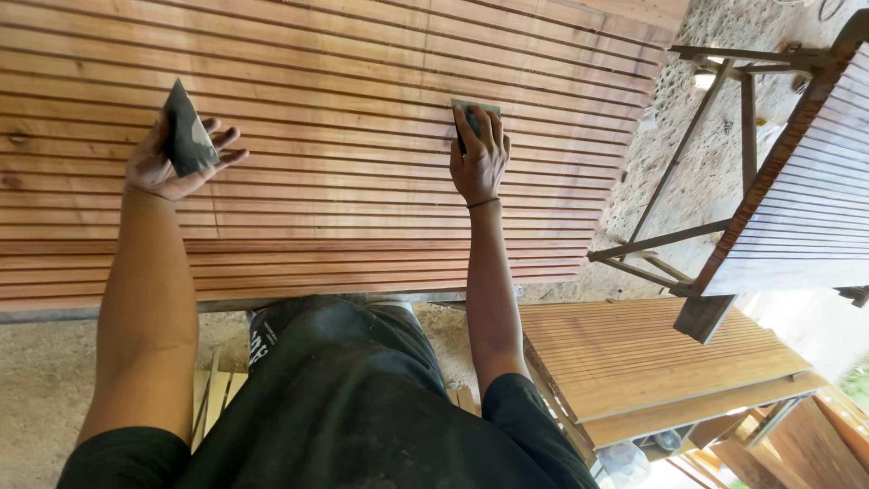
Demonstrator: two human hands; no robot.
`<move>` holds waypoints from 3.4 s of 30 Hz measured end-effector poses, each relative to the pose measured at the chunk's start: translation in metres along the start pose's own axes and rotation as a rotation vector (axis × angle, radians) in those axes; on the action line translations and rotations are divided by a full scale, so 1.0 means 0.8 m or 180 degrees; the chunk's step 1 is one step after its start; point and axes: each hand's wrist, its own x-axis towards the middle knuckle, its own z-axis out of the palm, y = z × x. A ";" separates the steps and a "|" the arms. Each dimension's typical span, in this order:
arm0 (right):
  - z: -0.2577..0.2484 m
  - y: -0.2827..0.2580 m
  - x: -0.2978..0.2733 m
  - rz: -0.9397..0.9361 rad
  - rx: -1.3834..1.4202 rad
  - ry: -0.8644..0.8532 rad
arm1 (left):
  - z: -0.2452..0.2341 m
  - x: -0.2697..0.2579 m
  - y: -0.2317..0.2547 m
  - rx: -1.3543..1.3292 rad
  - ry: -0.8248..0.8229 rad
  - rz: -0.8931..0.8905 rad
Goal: The person sands a large wooden tabletop using two sanding blocks held in both hands. They move the blocks back and forth along the wood grain, covering different sections of the surface. The person occasionally pauses to switch the sanding blocks between hands before resuming the sanding motion.
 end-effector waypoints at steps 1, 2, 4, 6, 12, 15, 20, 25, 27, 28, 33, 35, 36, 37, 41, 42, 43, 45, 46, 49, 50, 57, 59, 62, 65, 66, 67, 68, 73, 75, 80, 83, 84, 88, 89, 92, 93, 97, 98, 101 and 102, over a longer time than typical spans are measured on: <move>0.000 -0.001 -0.001 0.0014 -0.0013 -0.0016 | 0.002 -0.001 0.001 0.0004 -0.0005 -0.0013; 0.001 -0.002 0.000 0.0028 -0.0025 -0.0032 | 0.006 -0.002 0.002 0.0008 -0.0010 -0.0026; 0.008 -0.004 0.008 0.0031 -0.0035 -0.0037 | 0.012 -0.001 0.010 0.0099 -0.0023 -0.0019; 0.006 -0.001 0.007 0.0025 -0.0035 -0.0064 | 0.017 0.001 0.007 0.0239 -0.0009 -0.0002; 0.018 0.000 0.010 0.0039 -0.0058 -0.0018 | 0.020 0.002 0.008 0.0189 0.0017 -0.0017; 0.019 0.002 0.006 0.0060 -0.0123 -0.0063 | 0.018 -0.002 0.004 0.0265 0.0141 0.0006; 0.022 0.002 0.006 0.0055 -0.0151 -0.0077 | 0.014 -0.001 0.006 0.0272 -0.0067 0.0001; 0.020 -0.006 0.013 0.0038 -0.0248 -0.0189 | -0.001 0.000 0.008 0.0304 0.0118 -0.0059; 0.008 -0.008 0.013 0.0018 -0.0214 -0.0284 | -0.005 -0.003 0.001 0.0203 0.0440 -0.0042; -0.002 -0.008 0.010 0.0099 -0.0187 -0.0467 | -0.005 -0.005 -0.004 0.0145 0.0284 -0.0086; -0.023 -0.008 0.041 0.0198 0.0077 -0.0501 | 0.011 0.005 0.011 0.0142 -0.0341 -0.0052; -0.019 -0.007 0.041 0.0445 -0.0045 -0.0335 | 0.015 0.006 0.013 0.0280 -0.0344 -0.0064; -0.014 -0.007 0.042 0.0562 -0.0104 -0.0268 | 0.016 0.006 0.013 0.0340 -0.0332 -0.0066; -0.007 -0.009 0.039 0.0659 -0.0160 -0.0234 | 0.017 0.003 0.011 0.0295 -0.0297 -0.0070; 0.022 -0.026 0.034 0.0978 -0.0218 -0.0183 | 0.016 -0.001 0.011 0.0289 -0.0173 -0.0043; 0.027 -0.033 0.033 0.1045 -0.0195 -0.0191 | 0.017 -0.001 0.011 0.0329 -0.0150 -0.0030; 0.028 -0.037 0.033 0.1037 -0.0200 -0.0201 | 0.018 0.002 0.010 0.0271 -0.0117 -0.0035; 0.026 -0.048 0.035 0.1006 -0.0202 -0.0204 | 0.020 0.003 0.010 0.0169 -0.0060 -0.0028; 0.023 -0.052 0.038 0.0951 -0.0218 -0.0242 | 0.022 0.003 0.010 0.0230 -0.0127 -0.0030; 0.004 -0.059 0.047 0.0855 -0.0150 -0.0436 | 0.027 0.001 0.010 0.0328 -0.0153 0.0001; -0.003 -0.060 0.048 0.0877 -0.0077 -0.0557 | 0.028 -0.002 0.007 0.0280 -0.0060 0.0021; -0.018 -0.085 0.047 0.0094 0.0271 -0.0345 | 0.028 0.003 0.010 0.0158 -0.0100 0.0057; -0.015 -0.095 0.039 0.0081 0.0293 -0.0293 | 0.027 0.001 0.007 0.0129 -0.0048 0.0009; -0.008 -0.107 0.037 -0.0021 0.0197 -0.0231 | 0.032 0.002 0.009 0.0120 -0.0300 0.0019; 0.002 -0.115 0.043 -0.0125 0.0158 -0.0138 | 0.039 0.008 0.019 0.0313 -0.0495 0.0021; 0.006 -0.116 0.044 -0.0149 0.0167 -0.0117 | 0.041 0.006 0.020 0.0396 -0.0509 0.0007; 0.009 -0.117 0.041 -0.0119 0.0108 -0.0182 | 0.042 0.004 0.018 0.0359 -0.0497 -0.0002; 0.013 -0.118 0.039 -0.0090 0.0048 -0.0248 | 0.043 0.001 0.016 0.0322 -0.0485 -0.0012; 0.034 -0.116 0.044 -0.0079 -0.0162 -0.0160 | 0.045 0.006 0.018 0.0312 -0.0481 0.0013; 0.039 -0.114 0.044 -0.0047 -0.0174 -0.0177 | 0.045 0.005 0.017 0.0285 -0.0471 0.0040; 0.047 -0.112 0.039 -0.0019 -0.0180 -0.0155 | 0.043 0.001 0.014 0.0279 -0.0252 -0.0001; 0.050 -0.109 0.035 0.0006 -0.0202 -0.0162 | 0.042 0.001 0.014 0.0241 -0.0271 0.0002; 0.052 -0.108 0.037 0.0010 -0.0209 -0.0154 | 0.042 0.003 0.016 0.0236 -0.0286 0.0011; 0.057 -0.108 0.034 0.0074 -0.0233 -0.0180 | 0.041 0.004 0.015 0.0216 -0.0262 -0.0028; 0.057 -0.109 0.030 0.0109 -0.0259 -0.0218 | 0.040 0.000 0.012 0.0200 -0.0213 -0.0026; 0.059 -0.111 0.031 0.0082 -0.0241 -0.0180 | 0.038 0.002 0.013 0.0249 -0.0243 0.0018; 0.060 -0.112 0.032 0.0060 -0.0218 -0.0157 | 0.036 0.004 0.015 0.0274 -0.0272 0.0029; 0.062 -0.107 0.033 0.0038 -0.0303 -0.0422 | 0.024 0.006 0.015 0.0291 -0.0416 -0.0018; 0.058 -0.105 0.026 -0.0023 -0.0327 -0.0467 | 0.023 -0.003 0.008 0.0240 -0.0299 -0.0030; 0.045 -0.097 0.034 -0.0189 -0.0286 -0.0459 | 0.026 0.003 0.005 0.0158 -0.0308 -0.0030; 0.041 -0.098 0.041 -0.0264 -0.0241 -0.0430 | 0.030 0.007 0.010 0.0150 -0.0363 -0.0005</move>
